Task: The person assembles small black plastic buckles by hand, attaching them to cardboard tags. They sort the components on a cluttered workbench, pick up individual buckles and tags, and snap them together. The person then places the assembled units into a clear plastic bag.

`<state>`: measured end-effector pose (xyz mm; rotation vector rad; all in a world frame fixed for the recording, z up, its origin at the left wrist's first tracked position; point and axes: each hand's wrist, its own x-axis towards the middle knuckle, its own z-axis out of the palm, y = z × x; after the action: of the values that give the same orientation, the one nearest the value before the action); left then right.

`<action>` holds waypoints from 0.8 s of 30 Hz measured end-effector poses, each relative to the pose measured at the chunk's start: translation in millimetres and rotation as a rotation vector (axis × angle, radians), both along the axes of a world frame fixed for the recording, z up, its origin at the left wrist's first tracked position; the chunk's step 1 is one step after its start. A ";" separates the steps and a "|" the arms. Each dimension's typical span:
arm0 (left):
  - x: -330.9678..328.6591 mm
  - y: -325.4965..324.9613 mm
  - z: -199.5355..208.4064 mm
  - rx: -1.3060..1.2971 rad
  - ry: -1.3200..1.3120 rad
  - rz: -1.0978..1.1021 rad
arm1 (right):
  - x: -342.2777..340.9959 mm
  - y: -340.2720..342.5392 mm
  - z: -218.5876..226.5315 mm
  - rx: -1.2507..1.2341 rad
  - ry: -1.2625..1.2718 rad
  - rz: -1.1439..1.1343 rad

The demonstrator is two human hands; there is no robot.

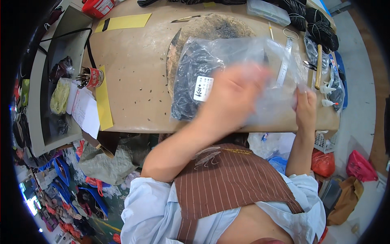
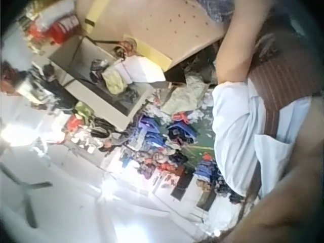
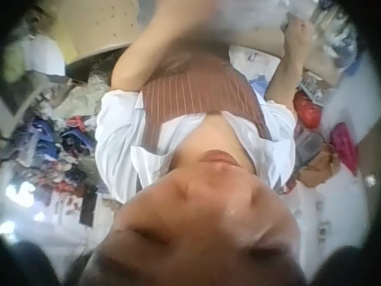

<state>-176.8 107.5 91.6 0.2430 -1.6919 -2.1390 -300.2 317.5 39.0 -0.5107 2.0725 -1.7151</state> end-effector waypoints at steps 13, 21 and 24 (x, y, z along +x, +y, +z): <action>-30.8 21.8 72.1 -1.001 0.225 -0.124 | 8.6 9.0 88.9 0.135 0.329 0.169; 52.6 19.8 -9.6 -0.950 0.056 -0.364 | -44.2 -85.7 -7.9 0.325 0.891 0.809; 85.3 -20.2 -32.5 -1.042 -0.259 0.116 | -19.1 -93.0 -18.5 0.363 0.932 0.650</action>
<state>-91.5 87.3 59.1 0.2908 -2.5925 -0.9433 -319.3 224.6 20.5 -1.8571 2.2722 -0.7248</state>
